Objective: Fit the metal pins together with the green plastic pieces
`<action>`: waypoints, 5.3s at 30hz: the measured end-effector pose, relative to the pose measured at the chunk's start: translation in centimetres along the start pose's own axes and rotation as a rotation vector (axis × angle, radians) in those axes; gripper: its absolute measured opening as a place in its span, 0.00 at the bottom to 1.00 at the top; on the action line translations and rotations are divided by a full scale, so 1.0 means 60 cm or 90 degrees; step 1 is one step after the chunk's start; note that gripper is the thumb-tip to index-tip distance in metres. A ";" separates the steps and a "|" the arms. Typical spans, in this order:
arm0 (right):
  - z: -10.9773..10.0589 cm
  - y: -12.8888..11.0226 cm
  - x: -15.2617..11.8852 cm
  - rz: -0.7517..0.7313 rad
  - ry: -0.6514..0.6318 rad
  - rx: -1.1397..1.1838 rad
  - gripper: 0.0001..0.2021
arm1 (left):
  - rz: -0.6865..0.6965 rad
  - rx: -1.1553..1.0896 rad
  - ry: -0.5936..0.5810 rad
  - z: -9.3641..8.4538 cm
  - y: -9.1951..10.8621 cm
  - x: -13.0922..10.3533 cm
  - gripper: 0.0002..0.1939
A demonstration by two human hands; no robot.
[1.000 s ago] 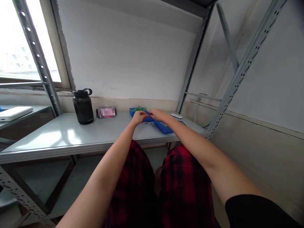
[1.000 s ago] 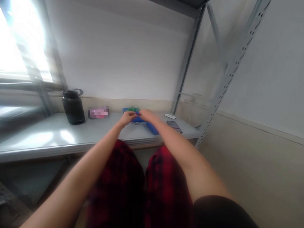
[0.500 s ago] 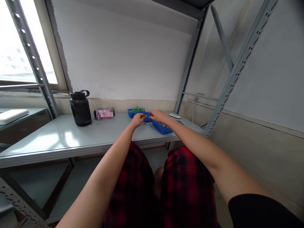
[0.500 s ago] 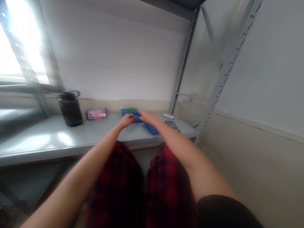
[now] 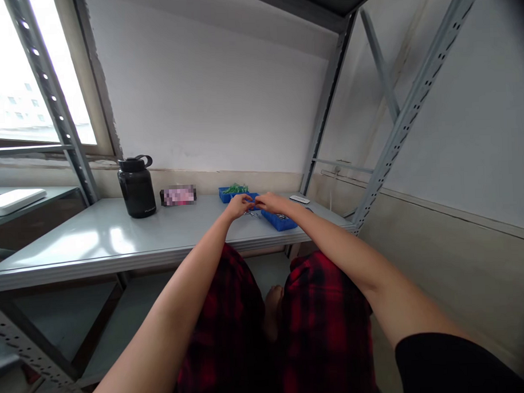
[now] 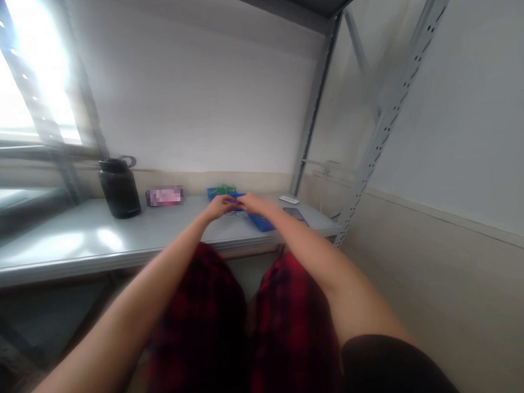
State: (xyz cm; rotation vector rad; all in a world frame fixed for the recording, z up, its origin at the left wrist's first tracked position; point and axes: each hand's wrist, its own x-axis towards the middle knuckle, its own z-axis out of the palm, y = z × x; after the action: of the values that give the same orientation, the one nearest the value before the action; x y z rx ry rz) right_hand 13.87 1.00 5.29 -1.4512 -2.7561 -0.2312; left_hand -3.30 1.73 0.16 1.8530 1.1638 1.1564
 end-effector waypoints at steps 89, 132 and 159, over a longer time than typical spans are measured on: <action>0.005 0.032 -0.007 0.020 0.007 -0.118 0.16 | 0.050 0.168 0.018 -0.002 0.006 -0.008 0.08; -0.010 0.000 -0.018 0.000 0.157 0.035 0.16 | 0.067 0.145 0.057 0.002 0.012 0.000 0.07; 0.009 0.083 -0.018 0.034 0.092 -0.002 0.14 | 0.055 0.164 0.021 -0.004 0.009 -0.005 0.07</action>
State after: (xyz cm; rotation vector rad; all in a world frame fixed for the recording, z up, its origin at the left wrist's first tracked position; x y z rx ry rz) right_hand 18.60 2.98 5.27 -1.4438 -2.6013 -0.3249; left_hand -3.43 1.25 0.63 2.1017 1.3134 1.1321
